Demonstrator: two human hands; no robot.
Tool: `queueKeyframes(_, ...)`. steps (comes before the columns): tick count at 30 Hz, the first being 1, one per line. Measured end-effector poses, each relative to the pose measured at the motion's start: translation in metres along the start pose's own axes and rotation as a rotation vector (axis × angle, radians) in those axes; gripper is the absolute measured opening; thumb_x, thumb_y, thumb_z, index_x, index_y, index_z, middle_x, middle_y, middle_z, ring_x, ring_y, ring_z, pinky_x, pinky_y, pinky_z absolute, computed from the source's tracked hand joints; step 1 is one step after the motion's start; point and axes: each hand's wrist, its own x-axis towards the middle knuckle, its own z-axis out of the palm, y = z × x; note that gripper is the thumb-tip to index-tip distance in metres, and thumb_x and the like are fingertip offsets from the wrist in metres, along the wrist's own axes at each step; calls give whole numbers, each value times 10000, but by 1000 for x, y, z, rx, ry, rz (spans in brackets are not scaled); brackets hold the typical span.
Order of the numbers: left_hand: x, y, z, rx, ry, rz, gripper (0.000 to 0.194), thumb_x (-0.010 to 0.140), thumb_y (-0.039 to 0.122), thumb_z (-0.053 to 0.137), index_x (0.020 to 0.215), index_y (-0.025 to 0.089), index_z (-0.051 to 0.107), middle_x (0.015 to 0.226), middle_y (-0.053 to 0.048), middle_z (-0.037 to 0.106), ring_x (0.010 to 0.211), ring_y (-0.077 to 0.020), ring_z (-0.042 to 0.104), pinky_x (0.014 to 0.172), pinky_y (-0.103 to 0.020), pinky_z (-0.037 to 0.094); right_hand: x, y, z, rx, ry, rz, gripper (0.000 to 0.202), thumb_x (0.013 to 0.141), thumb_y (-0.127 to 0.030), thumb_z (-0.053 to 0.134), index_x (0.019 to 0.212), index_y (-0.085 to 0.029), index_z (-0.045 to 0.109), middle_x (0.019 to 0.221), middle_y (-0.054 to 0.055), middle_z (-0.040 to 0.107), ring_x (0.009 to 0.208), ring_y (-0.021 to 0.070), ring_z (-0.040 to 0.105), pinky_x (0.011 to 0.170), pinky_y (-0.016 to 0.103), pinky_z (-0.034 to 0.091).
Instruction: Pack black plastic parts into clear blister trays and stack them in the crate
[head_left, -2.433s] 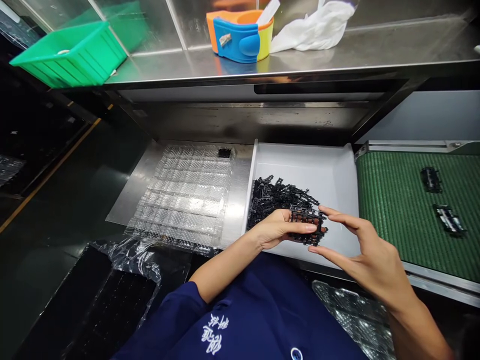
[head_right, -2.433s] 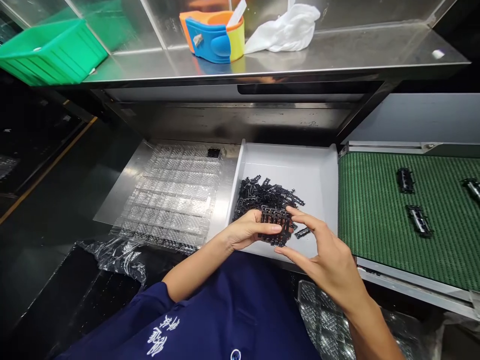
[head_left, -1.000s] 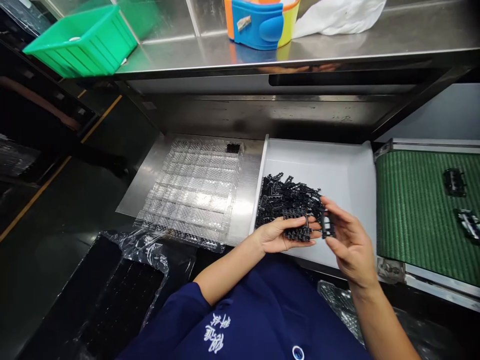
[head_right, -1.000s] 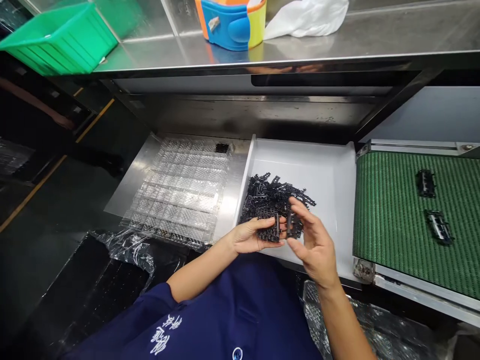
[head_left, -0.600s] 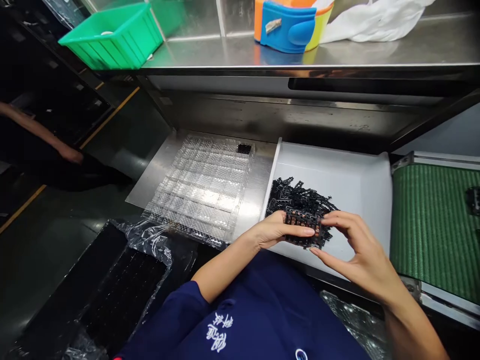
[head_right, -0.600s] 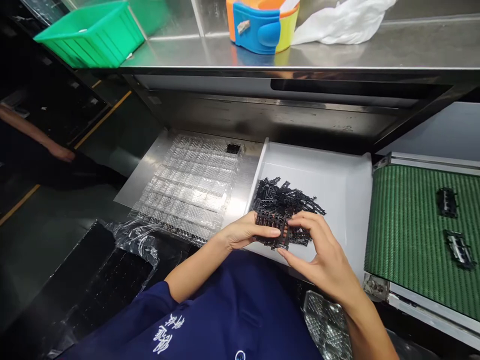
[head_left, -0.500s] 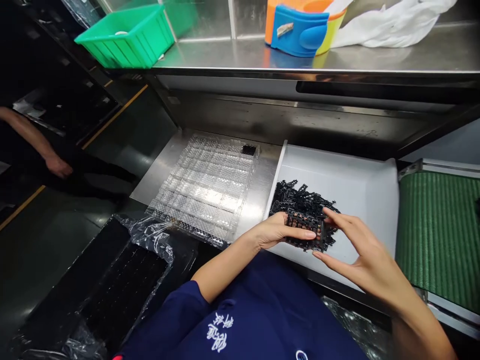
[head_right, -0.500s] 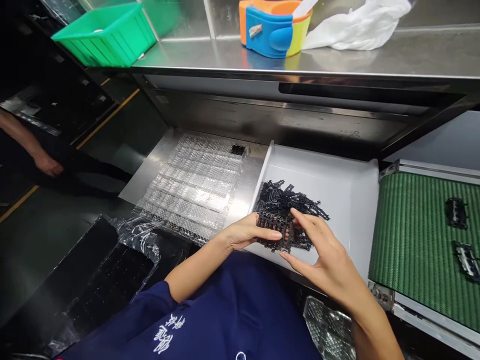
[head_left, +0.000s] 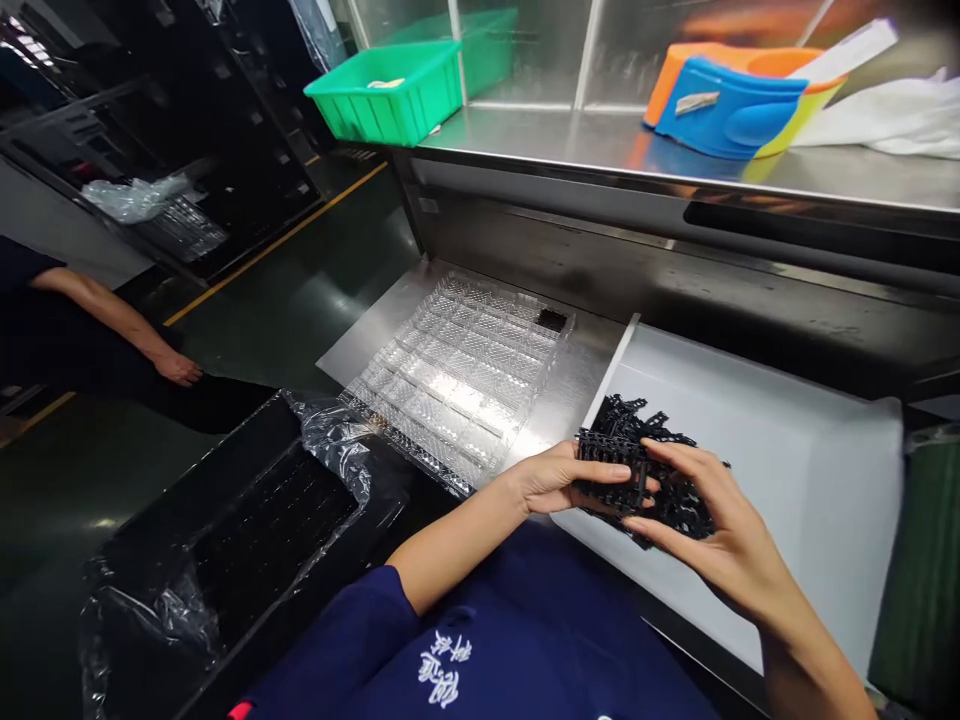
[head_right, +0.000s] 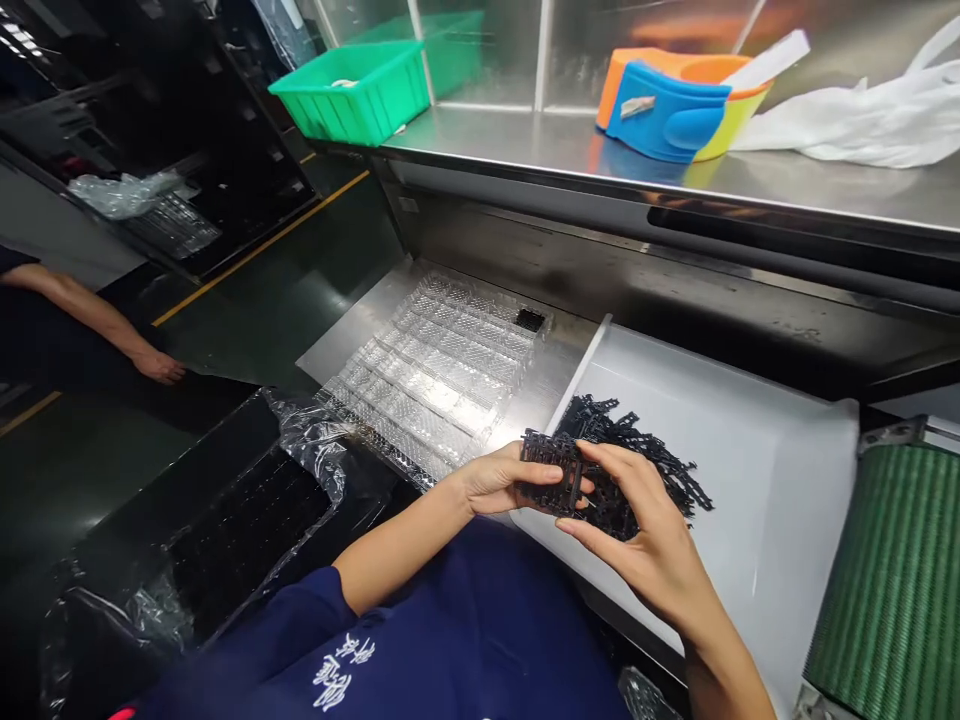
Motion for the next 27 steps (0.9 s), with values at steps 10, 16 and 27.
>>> queueKeyframes(10, -15, 10, 1, 195, 207, 328, 559, 521, 386, 937, 987, 126, 771, 1030, -119, 757, 958, -235, 714, 947, -351, 529, 26, 20, 38, 706, 72, 355, 450, 836, -470, 727, 1240, -305, 618, 1200, 71, 661, 1086, 222, 656, 853, 321, 584)
queueKeyframes(16, -27, 23, -7, 587, 290, 610, 543, 685, 522, 825, 1115, 198, 756, 1340, -107, 652, 1469, -332, 362, 1251, -466, 156, 55, 17, 64, 912, -56, 492, 407, 743, -515, 787, 1039, -254, 685, 999, 78, 728, 940, 252, 707, 801, 377, 593)
queueKeyframes(27, -12, 59, -73, 1120, 441, 416, 1059, 819, 849, 372, 1608, 185, 130, 1680, -133, 74, 1541, -372, -104, 1186, -641, -99, 116, 53, 99, 716, -308, 530, 750, 730, -798, 583, 1181, -206, 679, 1134, 137, 725, 1030, 319, 682, 915, 459, 533)
